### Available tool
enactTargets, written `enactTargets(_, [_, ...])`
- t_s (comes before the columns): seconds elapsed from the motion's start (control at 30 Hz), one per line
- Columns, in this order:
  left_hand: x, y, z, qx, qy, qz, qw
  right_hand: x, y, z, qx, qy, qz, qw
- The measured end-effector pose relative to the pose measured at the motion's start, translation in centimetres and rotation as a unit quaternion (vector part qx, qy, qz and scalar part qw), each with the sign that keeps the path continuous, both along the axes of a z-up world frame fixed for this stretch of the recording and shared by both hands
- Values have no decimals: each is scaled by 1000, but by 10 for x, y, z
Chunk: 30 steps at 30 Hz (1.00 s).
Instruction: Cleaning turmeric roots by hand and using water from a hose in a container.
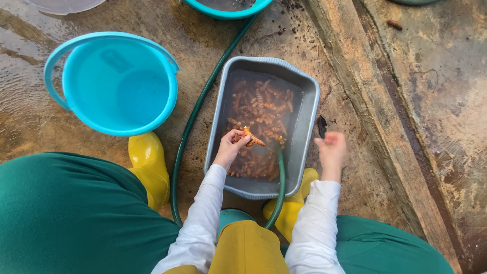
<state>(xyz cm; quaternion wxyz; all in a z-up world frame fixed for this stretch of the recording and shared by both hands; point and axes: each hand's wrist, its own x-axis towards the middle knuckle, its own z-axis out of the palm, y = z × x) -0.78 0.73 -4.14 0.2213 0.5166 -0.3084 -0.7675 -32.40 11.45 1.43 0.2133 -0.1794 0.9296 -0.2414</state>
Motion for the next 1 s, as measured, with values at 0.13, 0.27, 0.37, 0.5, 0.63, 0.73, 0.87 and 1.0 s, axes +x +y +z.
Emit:
enactTargets(0.13, [-12,9,-26,10,50,4,999,82,-59,34,-145,-57,177,972])
enactTargets(0.27, [-17,38,-75,-8,45,3,999,144,-51,-45,-187,-264,358,876])
enactTargets(0.37, [-5,59,-114,-137,-90,-32,986,163,-18,-109,5,-112,298,948])
enactTargets(0.5, [-2,48,-67,-143,-188,-55,970,154,3,-138,42,-21,274,961])
enactTargets(0.63, [-12,27,-38,1,-68,58,996,127,-16,-127,-188,-269,151,932])
enactTargets(0.73, [-10,41,-85,-206,-246,-92,943,135,-20,-111,-205,-166,234,936])
enactTargets(0.87, [-7,68,-104,-316,-314,-146,884,176,5,-114,69,47,358,930])
enactTargets(1.0, [-2,44,-62,-229,-234,-142,934,167,-12,-54,-16,-135,290,947])
